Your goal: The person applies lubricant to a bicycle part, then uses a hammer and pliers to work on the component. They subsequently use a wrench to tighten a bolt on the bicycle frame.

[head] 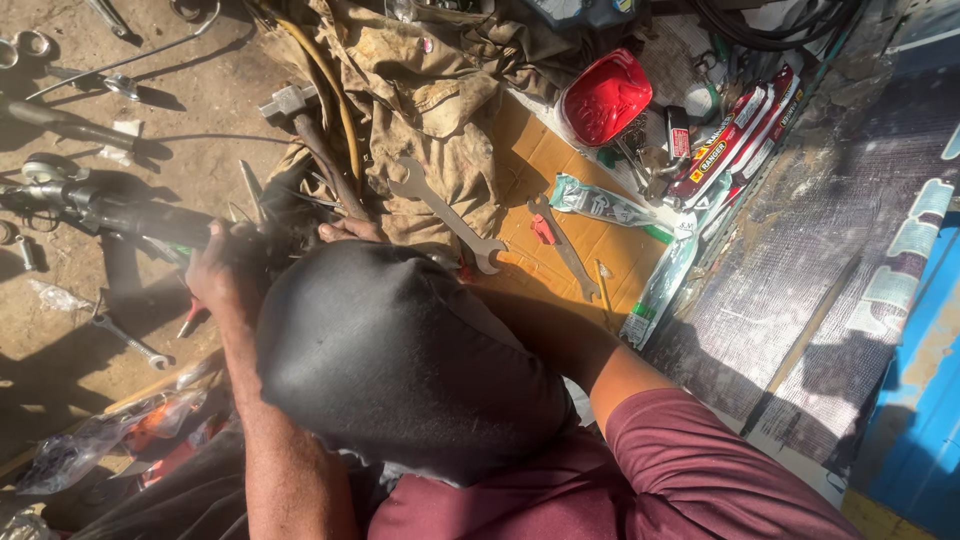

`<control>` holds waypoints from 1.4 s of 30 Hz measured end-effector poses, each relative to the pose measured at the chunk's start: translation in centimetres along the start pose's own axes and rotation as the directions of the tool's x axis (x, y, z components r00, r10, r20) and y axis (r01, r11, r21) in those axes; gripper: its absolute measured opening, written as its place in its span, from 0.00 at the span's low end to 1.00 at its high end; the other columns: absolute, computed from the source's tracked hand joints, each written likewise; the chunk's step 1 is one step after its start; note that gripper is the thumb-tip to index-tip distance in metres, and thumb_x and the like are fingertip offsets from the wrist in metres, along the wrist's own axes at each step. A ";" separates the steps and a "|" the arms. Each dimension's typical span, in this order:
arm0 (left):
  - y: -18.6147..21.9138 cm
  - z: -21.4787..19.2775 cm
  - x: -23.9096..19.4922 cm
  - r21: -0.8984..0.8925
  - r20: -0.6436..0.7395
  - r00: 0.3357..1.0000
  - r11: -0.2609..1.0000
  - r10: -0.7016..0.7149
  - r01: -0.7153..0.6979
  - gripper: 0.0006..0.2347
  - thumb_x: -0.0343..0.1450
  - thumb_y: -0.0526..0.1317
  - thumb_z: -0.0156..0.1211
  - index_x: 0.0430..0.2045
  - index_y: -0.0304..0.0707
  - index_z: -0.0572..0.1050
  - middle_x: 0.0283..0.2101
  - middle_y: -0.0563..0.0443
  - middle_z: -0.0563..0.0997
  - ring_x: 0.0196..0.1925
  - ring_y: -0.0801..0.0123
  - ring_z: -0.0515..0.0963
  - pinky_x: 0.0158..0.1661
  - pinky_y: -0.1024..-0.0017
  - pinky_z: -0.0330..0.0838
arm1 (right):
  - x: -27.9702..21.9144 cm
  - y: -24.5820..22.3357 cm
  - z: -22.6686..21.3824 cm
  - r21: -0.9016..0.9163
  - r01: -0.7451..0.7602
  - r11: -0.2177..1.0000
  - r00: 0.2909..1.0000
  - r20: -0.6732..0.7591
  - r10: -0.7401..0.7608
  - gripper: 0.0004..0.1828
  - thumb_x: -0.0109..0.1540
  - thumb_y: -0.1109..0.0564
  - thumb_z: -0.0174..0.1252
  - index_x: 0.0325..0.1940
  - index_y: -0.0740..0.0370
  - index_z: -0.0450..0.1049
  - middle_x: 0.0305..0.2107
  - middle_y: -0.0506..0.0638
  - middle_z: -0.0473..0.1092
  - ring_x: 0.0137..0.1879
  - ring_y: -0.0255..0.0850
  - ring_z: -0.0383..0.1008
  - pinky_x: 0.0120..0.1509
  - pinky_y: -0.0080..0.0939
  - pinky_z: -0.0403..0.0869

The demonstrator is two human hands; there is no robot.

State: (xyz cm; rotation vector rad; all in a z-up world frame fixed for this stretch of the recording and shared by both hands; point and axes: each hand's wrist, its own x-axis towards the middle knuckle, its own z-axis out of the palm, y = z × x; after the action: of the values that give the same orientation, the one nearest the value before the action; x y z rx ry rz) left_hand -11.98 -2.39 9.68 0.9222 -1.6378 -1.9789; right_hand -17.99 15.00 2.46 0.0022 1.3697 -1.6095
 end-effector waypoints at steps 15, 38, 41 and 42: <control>9.4 3.5 -0.6 -0.556 0.045 0.995 0.826 -0.084 0.095 0.12 0.73 0.35 0.66 0.43 0.24 0.73 0.33 0.44 0.80 0.33 0.62 0.82 0.37 0.67 0.80 | -13.3 1.6 -6.4 -0.169 -0.004 0.986 0.962 -0.269 -0.042 0.16 0.67 0.57 0.57 0.55 0.70 0.75 0.39 0.51 0.74 0.41 0.36 0.75 0.44 0.36 0.77; -0.9 7.3 4.1 0.182 -0.204 0.879 0.865 -0.432 0.467 0.11 0.73 0.39 0.64 0.44 0.29 0.76 0.29 0.50 0.78 0.18 0.74 0.72 0.17 0.74 0.63 | -4.3 -20.6 -62.0 -0.303 0.492 0.816 0.024 -0.932 -0.360 0.20 0.67 0.47 0.57 0.58 0.60 0.71 0.51 0.52 0.69 0.55 0.43 0.69 0.56 0.44 0.68; -1.9 7.4 5.2 0.210 -0.222 0.860 0.839 -0.459 0.502 0.12 0.75 0.39 0.64 0.44 0.26 0.76 0.29 0.48 0.78 0.18 0.73 0.71 0.18 0.74 0.62 | 0.5 -19.7 -62.8 -0.199 0.656 0.728 0.064 -0.947 -0.316 0.31 0.67 0.42 0.52 0.67 0.62 0.59 0.63 0.54 0.61 0.68 0.46 0.60 0.72 0.50 0.57; -2.0 7.5 5.6 0.211 -0.231 0.859 0.838 -0.458 0.503 0.11 0.74 0.38 0.63 0.44 0.26 0.76 0.29 0.48 0.79 0.20 0.72 0.73 0.19 0.74 0.64 | 2.2 -19.7 -62.6 -0.127 0.727 0.675 0.095 -0.955 -0.282 0.35 0.67 0.40 0.51 0.70 0.62 0.55 0.65 0.54 0.57 0.70 0.47 0.57 0.76 0.52 0.53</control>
State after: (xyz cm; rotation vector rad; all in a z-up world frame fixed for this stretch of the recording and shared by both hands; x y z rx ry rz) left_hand -20.99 -0.47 7.16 1.7084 -1.7165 -1.9273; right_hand -66.62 58.11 -6.74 1.0048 2.0216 -2.7490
